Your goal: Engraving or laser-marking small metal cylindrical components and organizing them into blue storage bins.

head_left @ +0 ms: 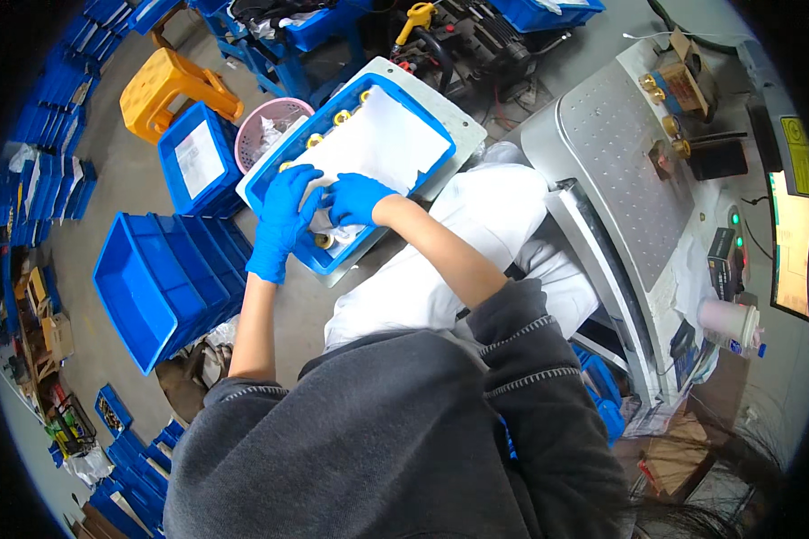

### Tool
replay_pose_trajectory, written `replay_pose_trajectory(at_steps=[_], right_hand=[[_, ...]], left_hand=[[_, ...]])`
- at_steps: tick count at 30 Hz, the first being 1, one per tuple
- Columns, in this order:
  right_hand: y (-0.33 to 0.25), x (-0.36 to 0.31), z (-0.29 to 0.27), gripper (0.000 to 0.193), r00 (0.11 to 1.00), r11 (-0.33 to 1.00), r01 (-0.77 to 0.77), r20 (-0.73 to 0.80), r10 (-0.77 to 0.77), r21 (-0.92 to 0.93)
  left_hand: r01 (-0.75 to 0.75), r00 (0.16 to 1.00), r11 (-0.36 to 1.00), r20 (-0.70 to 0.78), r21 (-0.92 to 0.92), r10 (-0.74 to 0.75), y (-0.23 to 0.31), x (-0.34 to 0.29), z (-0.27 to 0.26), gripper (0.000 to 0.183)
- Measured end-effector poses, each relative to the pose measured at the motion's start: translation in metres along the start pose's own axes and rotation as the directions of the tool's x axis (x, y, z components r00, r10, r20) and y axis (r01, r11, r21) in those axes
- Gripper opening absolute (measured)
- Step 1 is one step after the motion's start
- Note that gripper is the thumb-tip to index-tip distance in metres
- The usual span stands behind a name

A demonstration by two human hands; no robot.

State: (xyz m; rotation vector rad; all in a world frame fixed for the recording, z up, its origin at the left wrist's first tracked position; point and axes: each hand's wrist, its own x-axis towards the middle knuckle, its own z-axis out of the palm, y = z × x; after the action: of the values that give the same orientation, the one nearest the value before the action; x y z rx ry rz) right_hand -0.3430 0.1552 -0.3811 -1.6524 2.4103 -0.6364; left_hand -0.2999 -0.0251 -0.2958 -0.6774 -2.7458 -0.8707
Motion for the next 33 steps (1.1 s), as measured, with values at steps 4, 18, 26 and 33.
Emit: replay_pose_trajectory(at_steps=[4,18,26,33], right_hand=[[-0.005,-0.012,-0.009,0.017,0.996,0.995,-0.070,0.047,0.073,-0.071],[-0.118,-0.229,-0.110,0.028,0.613,0.834,-0.474,-0.574,0.542,0.282],[-0.206,-0.338,-0.091,0.027,0.100,0.582,-0.657,-0.709,0.698,0.480],[-0.269,-0.376,-0.058,0.026,-0.259,0.382,-0.641,-0.656,0.709,0.666]], left_hand=[[0.043,0.976,0.999,0.214,-0.013,-0.040,-0.025,0.001,0.038,0.036],[0.126,0.851,0.851,0.385,0.510,-0.357,-0.025,-0.023,0.065,0.096],[-0.418,0.906,0.547,0.287,0.726,0.312,-0.001,0.011,0.074,0.076],[-0.241,0.968,0.649,0.230,0.721,0.105,0.006,-0.018,0.088,0.080]])
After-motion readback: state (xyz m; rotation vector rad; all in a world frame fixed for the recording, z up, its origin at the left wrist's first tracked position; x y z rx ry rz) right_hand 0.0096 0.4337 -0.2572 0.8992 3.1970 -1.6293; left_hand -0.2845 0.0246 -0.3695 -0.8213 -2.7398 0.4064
